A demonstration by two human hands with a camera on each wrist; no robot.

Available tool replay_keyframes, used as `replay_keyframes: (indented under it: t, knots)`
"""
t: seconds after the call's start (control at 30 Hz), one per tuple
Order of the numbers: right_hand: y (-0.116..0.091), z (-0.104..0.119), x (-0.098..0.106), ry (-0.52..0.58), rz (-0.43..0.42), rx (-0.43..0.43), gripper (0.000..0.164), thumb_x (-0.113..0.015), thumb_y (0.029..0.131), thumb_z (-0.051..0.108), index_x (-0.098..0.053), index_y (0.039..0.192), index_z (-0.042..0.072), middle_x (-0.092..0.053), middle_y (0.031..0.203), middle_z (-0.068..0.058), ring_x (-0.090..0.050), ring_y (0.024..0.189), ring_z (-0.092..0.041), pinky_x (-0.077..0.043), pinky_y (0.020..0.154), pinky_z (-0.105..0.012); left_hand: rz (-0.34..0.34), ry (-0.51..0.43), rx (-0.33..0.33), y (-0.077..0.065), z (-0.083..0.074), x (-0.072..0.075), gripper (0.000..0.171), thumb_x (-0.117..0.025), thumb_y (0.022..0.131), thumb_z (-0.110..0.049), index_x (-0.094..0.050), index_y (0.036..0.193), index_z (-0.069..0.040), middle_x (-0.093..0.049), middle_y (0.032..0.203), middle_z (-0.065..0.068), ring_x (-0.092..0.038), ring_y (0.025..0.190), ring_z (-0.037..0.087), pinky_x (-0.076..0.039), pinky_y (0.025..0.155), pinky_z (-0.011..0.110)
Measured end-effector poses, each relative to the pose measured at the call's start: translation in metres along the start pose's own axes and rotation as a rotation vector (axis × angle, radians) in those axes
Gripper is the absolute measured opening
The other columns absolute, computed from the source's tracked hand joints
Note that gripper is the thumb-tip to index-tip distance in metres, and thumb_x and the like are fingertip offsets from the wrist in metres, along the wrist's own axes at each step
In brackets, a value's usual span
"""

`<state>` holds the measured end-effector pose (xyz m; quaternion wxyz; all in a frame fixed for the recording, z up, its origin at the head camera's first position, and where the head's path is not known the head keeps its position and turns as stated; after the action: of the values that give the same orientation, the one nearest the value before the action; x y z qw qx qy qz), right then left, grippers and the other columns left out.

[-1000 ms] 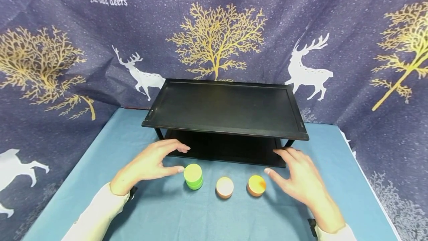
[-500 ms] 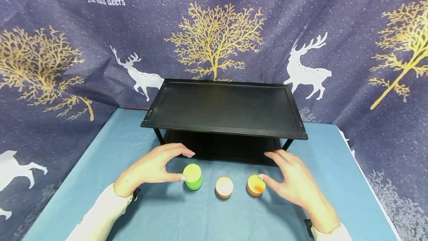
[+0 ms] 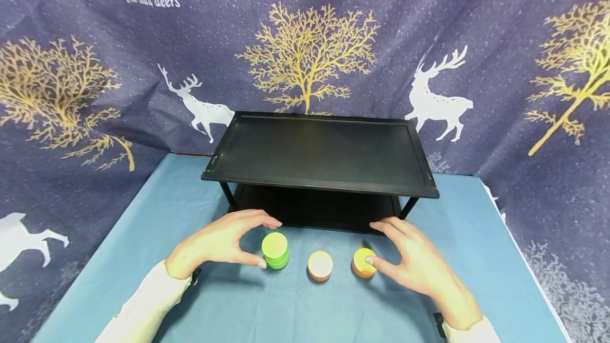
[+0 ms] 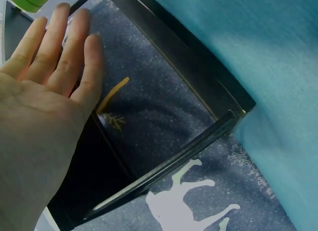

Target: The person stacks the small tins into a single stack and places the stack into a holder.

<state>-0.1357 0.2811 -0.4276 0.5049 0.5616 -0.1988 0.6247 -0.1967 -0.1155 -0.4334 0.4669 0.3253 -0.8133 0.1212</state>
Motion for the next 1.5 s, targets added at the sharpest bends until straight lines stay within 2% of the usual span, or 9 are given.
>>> replay_keyframes:
  t: [0.13,0.33,0.5,0.63,0.9,1.1,1.27,1.5]
  knots:
    - [-0.002,-0.001,-0.003,0.011,0.024,0.012,0.067,-0.091,0.082,0.05,-0.065,0.139,0.025,-0.062,0.132,0.012,-0.063,0.113,-0.011,-0.053,0.095,-0.034,0.014,0.01,0.004,0.0,0.0,-0.002,0.079,-0.083,0.079,-0.071,-0.06,0.145,-0.034,-0.067,0.125,-0.016,-0.065,0.12,0.012,-0.052,0.105,0.035]
    - [-0.003,-0.001,-0.007,0.046,0.034,0.047,0.067,-0.092,0.081,0.047,-0.065,0.139,0.027,-0.062,0.132,0.013,-0.061,0.115,-0.01,-0.043,0.101,-0.018,0.039,-0.01,0.022,0.0,0.002,-0.004,0.083,-0.084,0.079,-0.069,-0.06,0.148,-0.029,-0.067,0.125,-0.016,-0.065,0.12,0.012,-0.052,0.106,0.036]
    - [-0.004,0.001,-0.011,0.093,0.066,0.083,0.068,-0.093,0.081,0.046,-0.064,0.14,0.028,-0.062,0.133,0.011,-0.062,0.116,-0.014,-0.039,0.104,-0.012,0.044,-0.006,0.026,-0.001,0.006,-0.009,0.083,-0.084,0.079,-0.069,-0.06,0.148,-0.03,-0.066,0.125,-0.02,-0.064,0.119,0.008,-0.052,0.105,0.036]
    - [-0.004,0.002,-0.015,0.095,0.088,0.084,0.069,-0.092,0.08,0.051,-0.065,0.138,0.028,-0.061,0.134,0.014,-0.061,0.118,-0.01,-0.043,0.103,-0.014,0.042,-0.005,0.018,0.0,0.006,-0.012,0.082,-0.085,0.079,-0.068,-0.062,0.146,-0.029,-0.066,0.124,-0.02,-0.064,0.118,0.007,-0.052,0.105,0.035]
    - [-0.006,0.003,-0.021,0.138,0.138,0.093,0.072,-0.093,0.077,0.057,-0.065,0.137,0.028,-0.062,0.133,0.014,-0.063,0.115,-0.012,-0.056,0.098,-0.032,0.049,0.004,0.028,-0.001,0.007,-0.018,0.077,-0.085,0.079,-0.069,-0.062,0.144,-0.034,-0.065,0.128,-0.022,-0.063,0.118,0.002,-0.052,0.106,0.033]
    - [-0.006,0.005,-0.023,0.172,0.156,0.126,0.071,-0.095,0.076,0.052,-0.065,0.136,0.029,-0.062,0.133,0.012,-0.063,0.114,-0.01,-0.057,0.097,-0.033,0.036,0.008,0.014,0.0,0.007,-0.02,0.072,-0.086,0.079,-0.067,-0.063,0.14,-0.037,-0.065,0.127,-0.023,-0.061,0.115,-0.001,-0.052,0.104,0.032]
    - [-0.006,0.005,-0.024,0.197,0.19,0.115,0.073,-0.098,0.074,0.048,-0.066,0.136,0.025,-0.06,0.133,0.014,-0.061,0.114,-0.006,-0.058,0.097,-0.034,0.039,0.019,0.038,0.001,0.009,-0.021,0.07,-0.087,0.077,-0.067,-0.063,0.137,-0.038,-0.064,0.125,-0.025,-0.06,0.114,-0.002,-0.052,0.104,0.031]
    - [-0.007,0.005,-0.028,0.204,0.236,0.112,0.078,-0.102,0.07,0.038,-0.064,0.138,0.024,-0.058,0.132,0.015,-0.06,0.112,-0.003,-0.058,0.098,-0.034,0.06,0.013,0.061,0.002,0.009,-0.025,0.067,-0.09,0.078,-0.062,-0.064,0.134,-0.037,-0.064,0.125,-0.024,-0.06,0.114,0.001,-0.052,0.105,0.032]
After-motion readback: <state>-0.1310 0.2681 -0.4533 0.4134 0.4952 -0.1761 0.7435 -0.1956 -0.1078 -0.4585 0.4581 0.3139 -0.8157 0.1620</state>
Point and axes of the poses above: each hand's wrist, its own y-axis towards the middle knuckle, its own x-axis out of the back of the hand, z = x × y, the point moved 4 cm from there along y, towards the middle knuckle
